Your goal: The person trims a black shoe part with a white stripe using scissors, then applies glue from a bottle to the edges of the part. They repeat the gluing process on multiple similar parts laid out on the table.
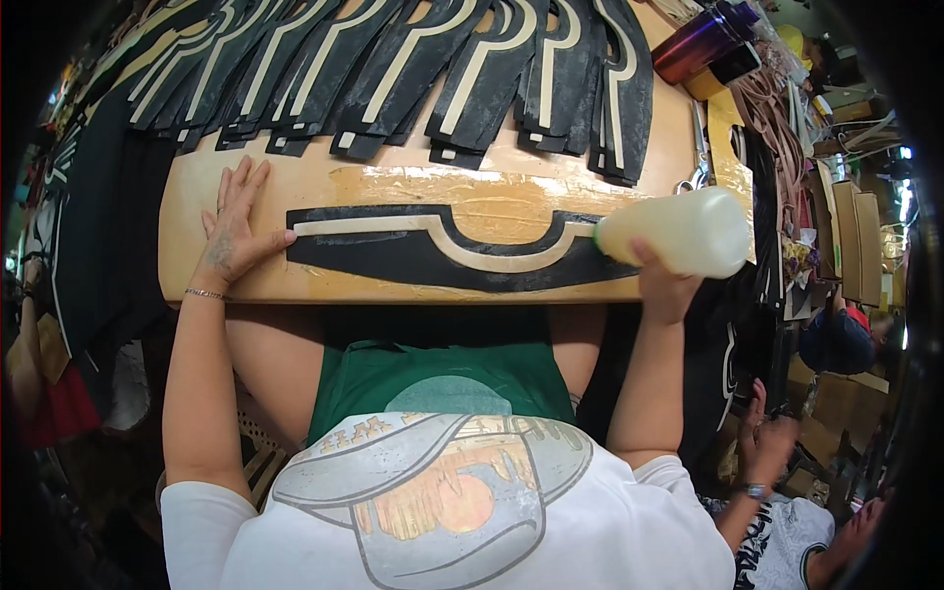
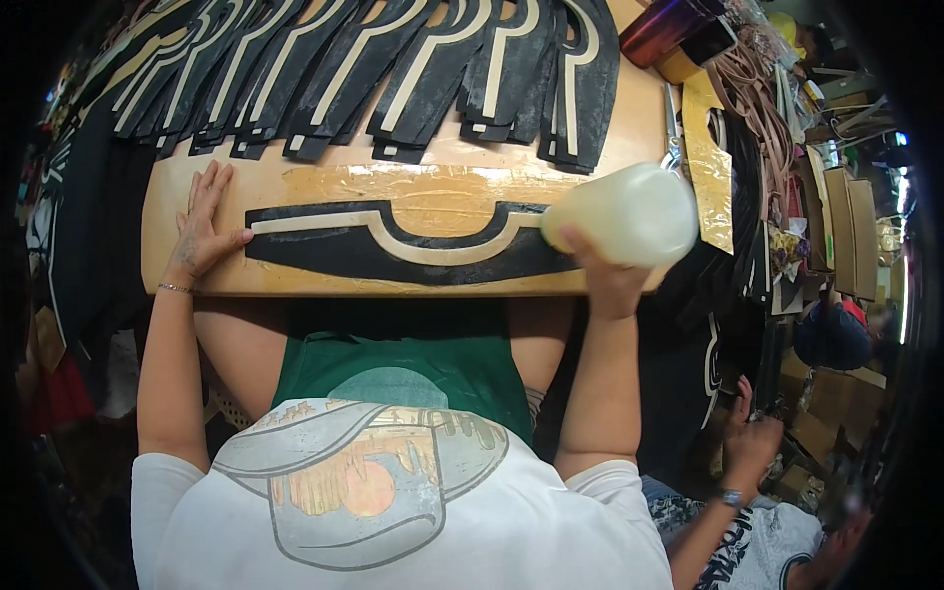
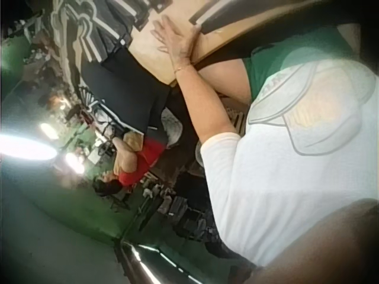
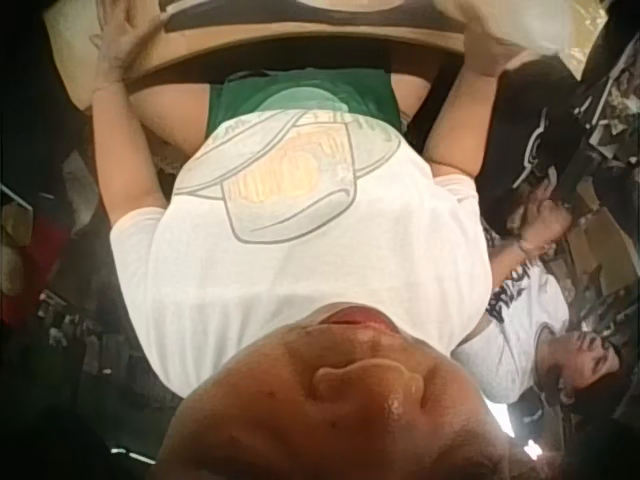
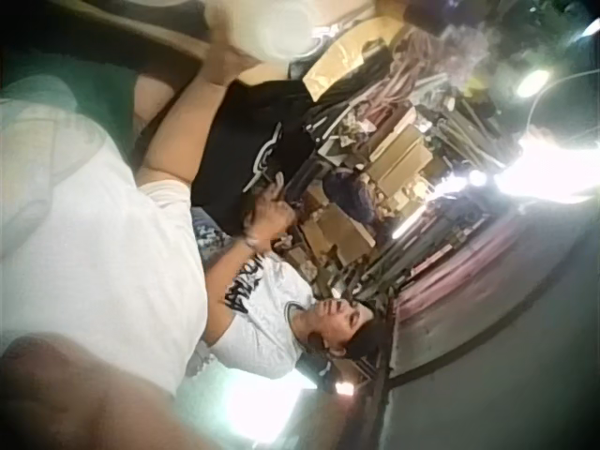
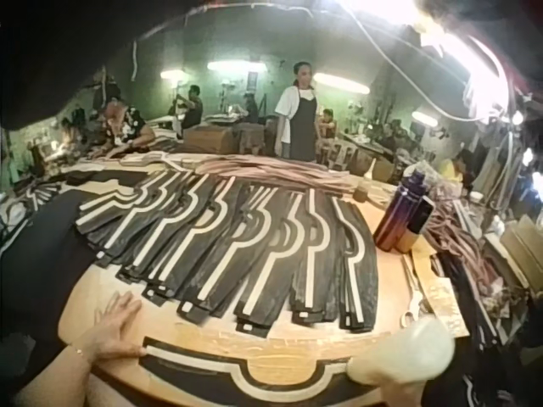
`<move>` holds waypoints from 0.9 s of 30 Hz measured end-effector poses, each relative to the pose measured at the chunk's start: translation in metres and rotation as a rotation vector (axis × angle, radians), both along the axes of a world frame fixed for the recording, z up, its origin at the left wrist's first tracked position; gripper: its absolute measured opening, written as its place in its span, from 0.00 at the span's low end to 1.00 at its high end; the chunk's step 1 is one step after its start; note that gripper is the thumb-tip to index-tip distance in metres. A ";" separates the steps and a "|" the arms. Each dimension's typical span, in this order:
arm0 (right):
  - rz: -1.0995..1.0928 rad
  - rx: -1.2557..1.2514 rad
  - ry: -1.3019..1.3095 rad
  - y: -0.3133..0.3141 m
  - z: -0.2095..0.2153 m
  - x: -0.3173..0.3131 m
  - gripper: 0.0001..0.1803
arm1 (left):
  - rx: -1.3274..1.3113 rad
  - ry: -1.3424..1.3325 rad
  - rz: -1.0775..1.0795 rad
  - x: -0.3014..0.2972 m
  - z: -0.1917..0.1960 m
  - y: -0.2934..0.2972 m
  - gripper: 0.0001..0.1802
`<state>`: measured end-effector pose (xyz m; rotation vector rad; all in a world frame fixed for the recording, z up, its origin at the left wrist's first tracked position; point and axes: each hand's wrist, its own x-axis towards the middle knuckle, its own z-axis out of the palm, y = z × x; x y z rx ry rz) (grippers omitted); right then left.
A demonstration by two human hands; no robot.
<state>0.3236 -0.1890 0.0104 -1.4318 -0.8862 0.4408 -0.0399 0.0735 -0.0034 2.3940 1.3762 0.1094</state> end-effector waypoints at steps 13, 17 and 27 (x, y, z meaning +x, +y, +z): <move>-0.334 -0.038 -0.174 -0.045 -0.007 0.019 0.31 | 0.006 -0.006 -0.005 0.000 -0.001 0.000 0.53; 0.134 0.164 -0.203 0.001 0.004 -0.075 0.35 | 0.024 0.004 -0.009 -0.003 -0.004 0.001 0.53; 0.502 0.111 -0.667 0.086 -0.005 -0.146 0.38 | 0.042 -0.003 -0.007 -0.002 -0.006 0.001 0.53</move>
